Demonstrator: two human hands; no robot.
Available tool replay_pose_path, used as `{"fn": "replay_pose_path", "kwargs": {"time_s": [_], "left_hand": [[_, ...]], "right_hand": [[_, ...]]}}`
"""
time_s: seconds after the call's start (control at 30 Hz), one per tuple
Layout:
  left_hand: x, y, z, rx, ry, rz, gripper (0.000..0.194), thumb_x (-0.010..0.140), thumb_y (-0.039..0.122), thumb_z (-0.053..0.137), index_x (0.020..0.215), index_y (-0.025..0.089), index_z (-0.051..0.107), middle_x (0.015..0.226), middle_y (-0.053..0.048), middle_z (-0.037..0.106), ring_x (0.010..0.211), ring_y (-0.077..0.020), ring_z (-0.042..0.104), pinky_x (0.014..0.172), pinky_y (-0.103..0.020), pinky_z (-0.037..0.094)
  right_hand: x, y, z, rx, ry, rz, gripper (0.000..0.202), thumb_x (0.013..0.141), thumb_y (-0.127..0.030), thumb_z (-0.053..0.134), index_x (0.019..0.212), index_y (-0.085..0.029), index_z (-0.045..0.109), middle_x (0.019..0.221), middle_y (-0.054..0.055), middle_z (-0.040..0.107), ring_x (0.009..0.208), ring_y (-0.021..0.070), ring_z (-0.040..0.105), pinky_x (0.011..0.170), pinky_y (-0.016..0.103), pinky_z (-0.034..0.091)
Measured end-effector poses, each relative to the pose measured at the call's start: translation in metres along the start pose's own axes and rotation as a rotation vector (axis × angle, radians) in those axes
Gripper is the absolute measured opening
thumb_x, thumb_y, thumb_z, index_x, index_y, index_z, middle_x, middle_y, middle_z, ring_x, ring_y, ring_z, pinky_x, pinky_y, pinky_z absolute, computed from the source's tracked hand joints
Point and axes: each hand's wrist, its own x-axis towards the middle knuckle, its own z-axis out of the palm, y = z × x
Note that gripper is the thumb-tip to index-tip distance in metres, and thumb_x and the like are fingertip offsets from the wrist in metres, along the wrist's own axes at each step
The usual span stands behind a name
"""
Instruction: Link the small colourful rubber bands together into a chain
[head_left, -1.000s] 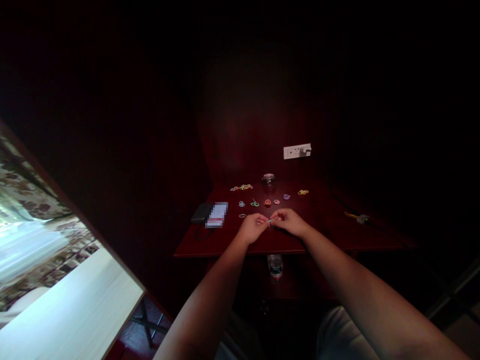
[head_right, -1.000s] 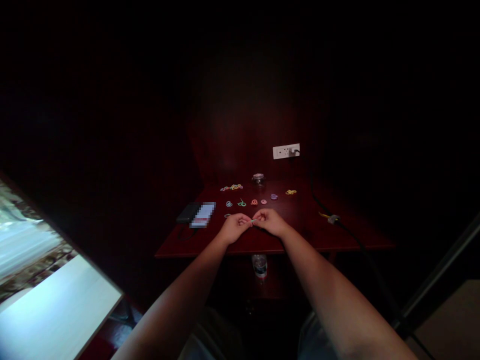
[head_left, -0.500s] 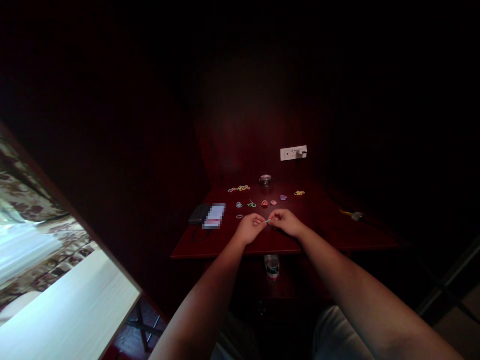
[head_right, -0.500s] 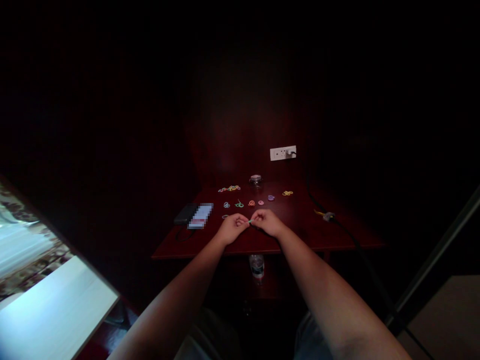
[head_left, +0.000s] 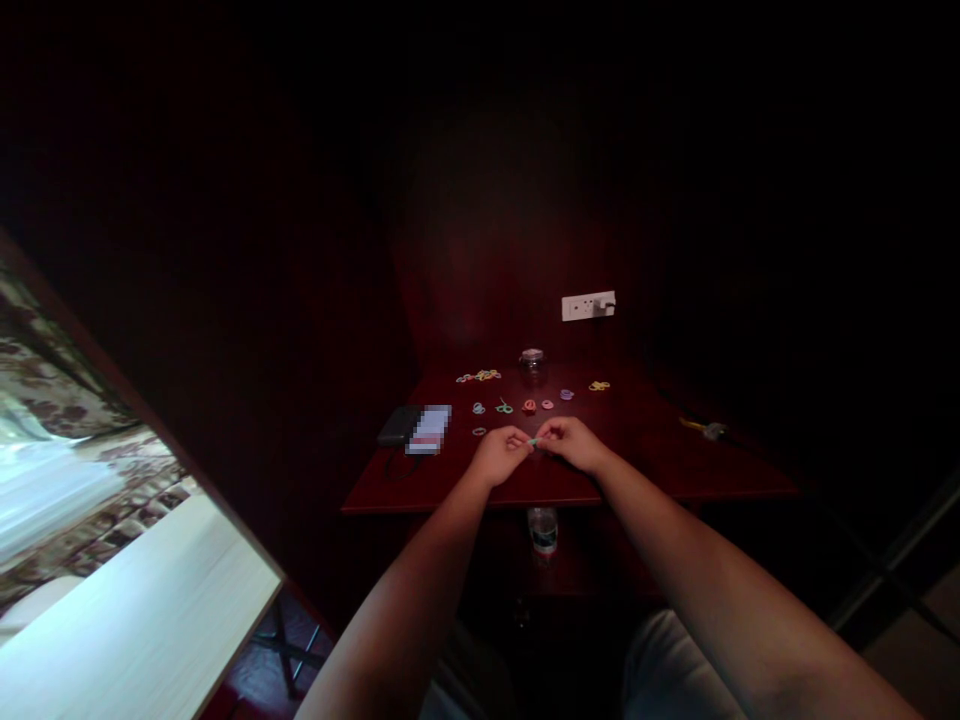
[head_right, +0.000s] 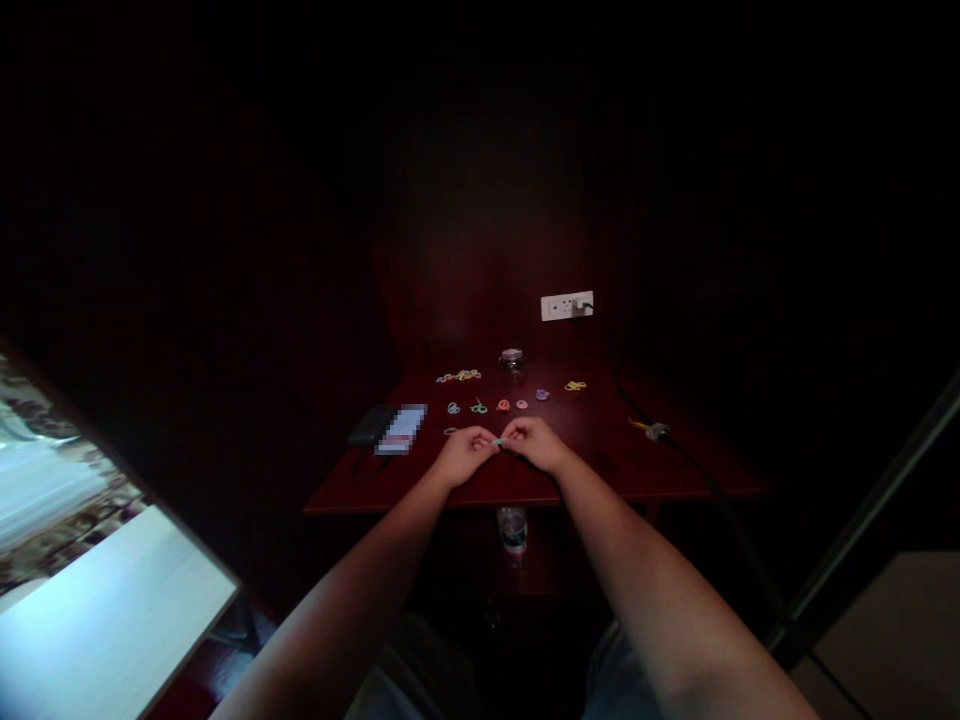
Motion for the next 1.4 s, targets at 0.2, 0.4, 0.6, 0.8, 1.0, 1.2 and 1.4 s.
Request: {"fn": "replay_pose_path", "kwargs": {"time_s": [0.2, 0.4, 0.6, 0.8, 1.0, 1.2, 1.4], "left_hand": [[0.0, 0.002, -0.001, -0.013, 0.003, -0.014, 0.018, 0.068, 0.026, 0.061, 0.077, 0.01, 0.062, 0.066, -0.004, 0.062, 0.058, -0.0097, 0.055, 0.056, -0.02, 0.042], [0.0, 0.002, -0.001, -0.021, 0.008, -0.013, 0.017, 0.067, 0.024, 0.062, 0.076, 0.01, 0.061, 0.063, -0.003, 0.061, 0.056, -0.0089, 0.053, 0.055, -0.019, 0.041], [0.001, -0.001, -0.001, -0.007, 0.027, -0.014, 0.019, 0.068, 0.026, 0.061, 0.076, 0.01, 0.06, 0.065, -0.004, 0.06, 0.056, -0.0087, 0.053, 0.054, -0.019, 0.041], [0.001, -0.005, -0.002, 0.027, 0.031, 0.02, 0.019, 0.07, 0.027, 0.059, 0.08, 0.011, 0.06, 0.069, -0.005, 0.062, 0.06, -0.009, 0.054, 0.056, -0.019, 0.042], [0.0, -0.007, 0.0, 0.023, 0.022, 0.024, 0.019, 0.07, 0.028, 0.06, 0.079, 0.011, 0.06, 0.069, -0.004, 0.061, 0.06, -0.0089, 0.054, 0.057, -0.02, 0.043], [0.0, -0.008, 0.0, 0.034, 0.014, 0.022, 0.022, 0.069, 0.03, 0.061, 0.08, 0.01, 0.06, 0.07, -0.005, 0.062, 0.061, -0.009, 0.054, 0.059, -0.02, 0.044], [0.0, -0.006, 0.0, 0.027, -0.003, -0.019, 0.022, 0.07, 0.026, 0.061, 0.084, 0.01, 0.062, 0.07, -0.005, 0.062, 0.06, -0.009, 0.055, 0.059, -0.021, 0.044]], "right_hand": [[0.0, 0.0, -0.001, -0.011, -0.03, -0.023, 0.028, 0.062, -0.038, 0.066, 0.069, -0.013, 0.059, 0.051, -0.003, 0.051, 0.047, 0.0076, 0.043, 0.046, 0.02, 0.031], [-0.001, -0.001, 0.0, 0.01, -0.039, -0.019, 0.026, 0.062, -0.036, 0.066, 0.071, -0.012, 0.058, 0.054, -0.002, 0.053, 0.048, 0.0079, 0.044, 0.047, 0.02, 0.032], [-0.002, -0.007, 0.001, -0.023, -0.042, 0.01, 0.032, 0.061, -0.041, 0.067, 0.071, -0.012, 0.058, 0.054, -0.001, 0.053, 0.048, 0.0079, 0.043, 0.046, 0.02, 0.031], [-0.003, -0.004, -0.001, -0.046, -0.051, -0.005, 0.031, 0.066, -0.041, 0.063, 0.071, -0.011, 0.059, 0.053, -0.001, 0.052, 0.048, 0.0079, 0.043, 0.047, 0.02, 0.031], [-0.002, -0.002, -0.001, -0.065, -0.05, -0.013, 0.028, 0.066, -0.039, 0.063, 0.07, -0.012, 0.059, 0.051, -0.002, 0.051, 0.048, 0.0079, 0.043, 0.047, 0.02, 0.031], [-0.002, -0.004, 0.001, -0.041, -0.034, -0.011, 0.027, 0.063, -0.038, 0.065, 0.068, -0.012, 0.058, 0.051, -0.002, 0.051, 0.048, 0.0074, 0.042, 0.046, 0.02, 0.031], [-0.003, -0.005, 0.0, -0.004, -0.015, 0.011, 0.028, 0.06, -0.037, 0.067, 0.069, -0.012, 0.058, 0.051, -0.003, 0.05, 0.047, 0.0071, 0.042, 0.046, 0.02, 0.032]]}}
